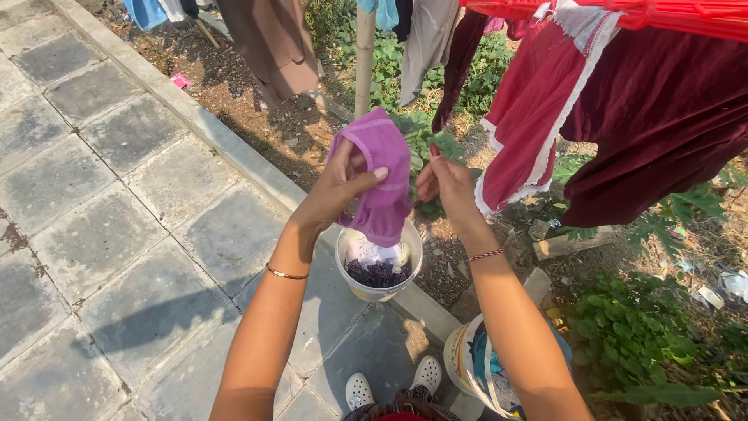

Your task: The person removes various items of clothing from a bucket and hangs them on a red circular drying rack and a clothesline outdoors using hangers and by hand.

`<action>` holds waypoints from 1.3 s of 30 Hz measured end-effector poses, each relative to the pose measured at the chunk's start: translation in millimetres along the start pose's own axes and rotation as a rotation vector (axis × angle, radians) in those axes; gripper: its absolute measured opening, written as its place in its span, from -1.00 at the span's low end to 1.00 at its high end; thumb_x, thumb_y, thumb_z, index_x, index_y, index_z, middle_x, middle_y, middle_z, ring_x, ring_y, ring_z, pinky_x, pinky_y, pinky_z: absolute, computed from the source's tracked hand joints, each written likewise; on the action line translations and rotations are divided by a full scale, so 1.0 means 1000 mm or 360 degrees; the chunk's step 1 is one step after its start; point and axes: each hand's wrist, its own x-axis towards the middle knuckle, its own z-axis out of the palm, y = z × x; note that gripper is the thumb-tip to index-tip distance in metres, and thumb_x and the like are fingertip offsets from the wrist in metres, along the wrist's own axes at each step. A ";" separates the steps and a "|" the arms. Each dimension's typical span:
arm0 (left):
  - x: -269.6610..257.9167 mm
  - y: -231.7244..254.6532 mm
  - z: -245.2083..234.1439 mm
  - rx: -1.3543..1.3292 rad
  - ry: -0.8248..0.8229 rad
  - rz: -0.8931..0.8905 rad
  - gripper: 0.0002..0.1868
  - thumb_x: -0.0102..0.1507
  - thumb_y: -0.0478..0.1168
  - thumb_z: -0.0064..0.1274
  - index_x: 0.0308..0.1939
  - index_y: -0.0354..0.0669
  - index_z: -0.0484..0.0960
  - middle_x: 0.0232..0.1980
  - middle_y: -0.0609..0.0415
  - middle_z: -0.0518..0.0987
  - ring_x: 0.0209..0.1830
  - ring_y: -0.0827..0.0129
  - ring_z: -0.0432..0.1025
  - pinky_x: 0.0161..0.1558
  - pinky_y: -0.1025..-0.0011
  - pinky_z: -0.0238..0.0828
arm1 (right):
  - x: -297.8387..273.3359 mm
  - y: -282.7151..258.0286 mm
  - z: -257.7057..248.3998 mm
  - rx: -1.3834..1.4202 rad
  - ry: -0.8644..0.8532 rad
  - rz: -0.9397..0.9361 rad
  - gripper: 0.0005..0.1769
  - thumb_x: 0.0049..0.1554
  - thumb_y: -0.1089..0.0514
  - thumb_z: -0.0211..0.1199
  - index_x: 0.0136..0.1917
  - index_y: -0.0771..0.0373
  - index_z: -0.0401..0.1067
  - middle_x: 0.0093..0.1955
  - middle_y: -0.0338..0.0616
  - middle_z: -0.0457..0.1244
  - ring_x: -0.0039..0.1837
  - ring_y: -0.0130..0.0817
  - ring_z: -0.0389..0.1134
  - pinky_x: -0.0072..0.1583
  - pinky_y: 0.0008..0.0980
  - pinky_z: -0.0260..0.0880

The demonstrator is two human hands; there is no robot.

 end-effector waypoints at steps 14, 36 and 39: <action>-0.005 -0.002 -0.002 0.0226 0.0171 0.0055 -0.71 0.41 -0.19 0.04 0.10 -0.35 0.64 -0.12 0.11 0.68 -0.18 0.60 0.51 -0.10 0.56 0.48 | -0.067 -0.096 0.059 0.0552 0.0015 -0.0171 -0.84 0.41 0.17 0.13 0.15 0.31 0.41 -0.07 -0.33 0.29 -0.05 -0.63 0.26 0.02 -0.57 0.24; 0.048 0.144 0.090 0.1734 0.0978 0.1517 -0.72 0.58 -0.27 -0.16 0.35 -0.28 0.42 0.28 -0.10 0.53 0.31 0.19 0.49 0.40 0.33 0.37 | 0.059 -0.322 0.034 -0.0424 -0.0137 -0.0880 -0.72 0.41 0.12 0.13 -0.07 0.35 0.41 -0.23 -0.41 0.13 -0.17 -0.66 0.05 -0.13 -0.45 0.08; 0.066 0.145 0.098 0.2095 0.0778 0.1331 -0.69 0.50 -0.22 -0.11 0.29 -0.20 0.53 0.05 -0.06 0.63 0.11 0.08 0.51 0.27 0.17 0.32 | 0.096 -0.278 0.014 -0.0395 0.0216 -0.1030 -0.80 0.43 0.18 0.09 0.00 0.33 0.40 -0.19 -0.28 0.21 -0.13 -0.52 0.15 -0.06 -0.31 0.23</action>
